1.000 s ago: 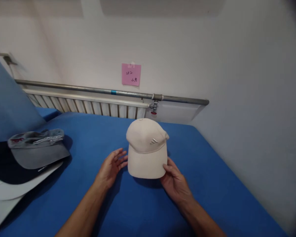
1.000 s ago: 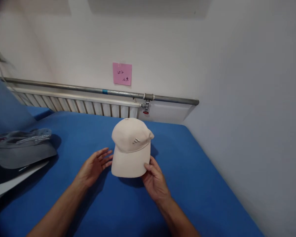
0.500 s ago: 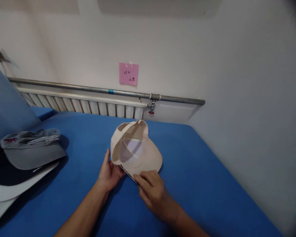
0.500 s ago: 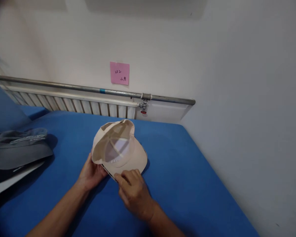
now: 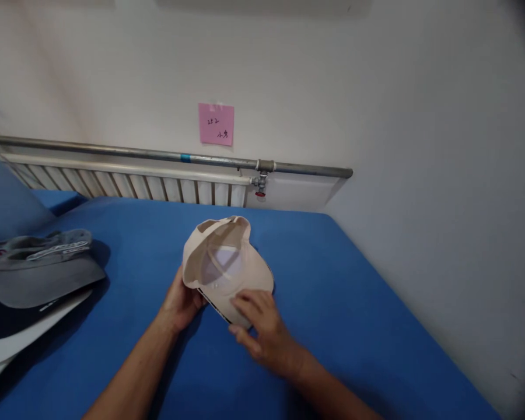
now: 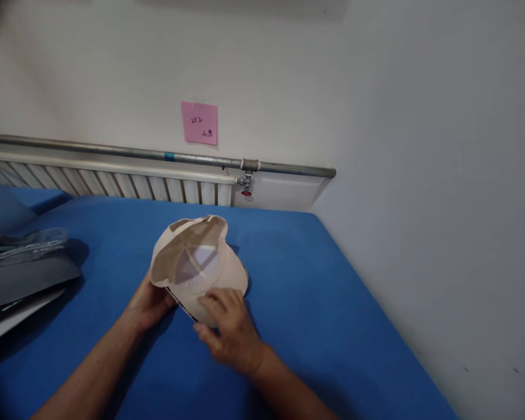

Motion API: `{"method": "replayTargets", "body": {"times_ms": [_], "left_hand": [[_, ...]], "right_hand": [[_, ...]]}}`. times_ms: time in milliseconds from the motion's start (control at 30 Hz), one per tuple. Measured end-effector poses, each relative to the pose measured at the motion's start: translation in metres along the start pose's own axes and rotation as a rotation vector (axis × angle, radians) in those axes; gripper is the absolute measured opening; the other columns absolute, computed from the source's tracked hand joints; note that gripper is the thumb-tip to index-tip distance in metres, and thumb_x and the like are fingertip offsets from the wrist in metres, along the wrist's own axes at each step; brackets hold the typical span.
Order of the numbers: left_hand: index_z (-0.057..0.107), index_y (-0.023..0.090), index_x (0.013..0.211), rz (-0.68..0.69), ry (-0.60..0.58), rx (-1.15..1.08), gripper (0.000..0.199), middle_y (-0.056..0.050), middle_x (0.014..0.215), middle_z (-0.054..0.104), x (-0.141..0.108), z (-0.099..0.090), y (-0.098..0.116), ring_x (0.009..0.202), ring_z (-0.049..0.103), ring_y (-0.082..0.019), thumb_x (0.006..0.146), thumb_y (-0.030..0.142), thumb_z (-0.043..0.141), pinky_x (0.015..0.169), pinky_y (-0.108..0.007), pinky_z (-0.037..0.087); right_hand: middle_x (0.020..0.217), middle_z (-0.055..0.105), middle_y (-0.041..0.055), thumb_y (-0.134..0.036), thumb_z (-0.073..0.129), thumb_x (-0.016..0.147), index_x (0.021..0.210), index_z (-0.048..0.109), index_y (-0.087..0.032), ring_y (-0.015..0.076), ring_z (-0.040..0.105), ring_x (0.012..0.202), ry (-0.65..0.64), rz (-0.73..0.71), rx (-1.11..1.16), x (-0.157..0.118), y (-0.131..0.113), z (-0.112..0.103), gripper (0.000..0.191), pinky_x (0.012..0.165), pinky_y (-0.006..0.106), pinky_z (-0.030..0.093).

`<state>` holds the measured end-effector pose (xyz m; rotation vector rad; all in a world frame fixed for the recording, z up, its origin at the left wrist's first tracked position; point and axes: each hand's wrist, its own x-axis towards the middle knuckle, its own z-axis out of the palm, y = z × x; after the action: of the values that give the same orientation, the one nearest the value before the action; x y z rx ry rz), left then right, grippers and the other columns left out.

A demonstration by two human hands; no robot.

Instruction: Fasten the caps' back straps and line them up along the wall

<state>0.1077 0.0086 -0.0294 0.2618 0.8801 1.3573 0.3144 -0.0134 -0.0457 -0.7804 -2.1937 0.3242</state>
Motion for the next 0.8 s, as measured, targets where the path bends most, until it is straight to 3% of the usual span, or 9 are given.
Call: {"method": "replayTargets", "body": {"times_ms": [133, 267, 433, 533, 600, 667, 800], "left_hand": [[0.060, 0.014, 0.101, -0.046, 0.031, 0.064, 0.041, -0.012, 0.086, 0.067, 0.002, -0.003, 0.006, 0.076, 0.067, -0.023, 0.096, 0.048, 0.038, 0.069, -0.039, 0.058], [0.053, 0.014, 0.126, 0.048, 0.118, 0.166, 0.047, -0.018, 0.120, 0.060, 0.001, -0.004, 0.008, 0.095, 0.065, -0.026, 0.095, 0.048, 0.043, 0.075, -0.041, 0.057], [0.054, 0.022, 0.130, 0.303, 0.152, 0.302, 0.046, -0.013, 0.136, 0.053, -0.005, -0.001, 0.008, 0.111, 0.059, -0.028, 0.090, 0.043, 0.056, 0.071, -0.032, 0.055], [0.056, 0.029, 0.128, 0.427, 0.165, 0.399, 0.058, -0.009, 0.142, 0.049, -0.008, 0.000, 0.008, 0.117, 0.056, -0.028, 0.075, 0.032, 0.076, 0.070, -0.026, 0.054], [0.057, 0.028, 0.126, 0.462, 0.184, 0.445, 0.064, -0.009, 0.139, 0.052, -0.008, 0.000, 0.007, 0.111, 0.059, -0.025, 0.066, 0.020, 0.081, 0.071, -0.022, 0.053], [0.061, 0.023, 0.117, 0.449, 0.217, 0.457, 0.056, -0.009, 0.123, 0.063, -0.006, -0.002, 0.005, 0.094, 0.065, -0.020, 0.065, 0.013, 0.076, 0.067, -0.021, 0.052], [0.063, 0.015, 0.095, 0.318, 0.261, 0.438, 0.037, -0.003, 0.074, 0.069, 0.001, -0.007, 0.002, 0.055, 0.061, -0.015, 0.058, 0.008, 0.063, 0.048, -0.022, 0.048]], "right_hand": [[0.130, 0.055, 0.0135, -0.031, 0.056, 0.086, 0.126, 0.057, -0.023, 0.0314, 0.047, 0.124, 0.284, 0.321, -0.010, 0.003, 0.040, -0.006, 0.041, 0.104, 0.054, 0.033], [0.138, 0.049, 0.0125, -0.034, 0.060, 0.079, 0.125, 0.058, -0.025, 0.0324, 0.043, 0.130, 0.217, 0.599, 0.200, 0.007, 0.071, -0.003, 0.048, 0.097, 0.051, 0.043], [0.135, 0.052, 0.0109, -0.026, 0.066, 0.068, 0.119, 0.060, -0.024, 0.0326, 0.043, 0.129, 0.090, 0.577, 0.104, 0.009, 0.069, 0.005, 0.051, 0.108, 0.054, 0.030], [0.127, 0.056, 0.0084, -0.019, 0.060, 0.066, 0.115, 0.061, -0.024, 0.0270, 0.053, 0.116, 0.135, 0.568, 0.189, 0.008, 0.063, 0.007, 0.049, 0.099, 0.046, 0.042], [0.115, 0.060, 0.0063, -0.018, 0.057, 0.067, 0.114, 0.060, -0.023, 0.0202, 0.060, 0.091, 0.167, 0.594, 0.304, 0.007, 0.058, 0.008, 0.047, 0.082, 0.038, 0.049], [0.102, 0.061, 0.0037, -0.019, 0.057, 0.068, 0.115, 0.057, -0.022, 0.0141, 0.056, 0.070, 0.198, 0.640, 0.427, 0.007, 0.053, 0.009, 0.047, 0.069, 0.032, 0.049], [0.087, 0.060, 0.0010, -0.026, 0.063, 0.070, 0.121, 0.052, -0.021, 0.0127, 0.053, 0.064, 0.241, 0.715, 0.591, 0.009, 0.044, 0.010, 0.052, 0.065, 0.029, 0.047]]}}
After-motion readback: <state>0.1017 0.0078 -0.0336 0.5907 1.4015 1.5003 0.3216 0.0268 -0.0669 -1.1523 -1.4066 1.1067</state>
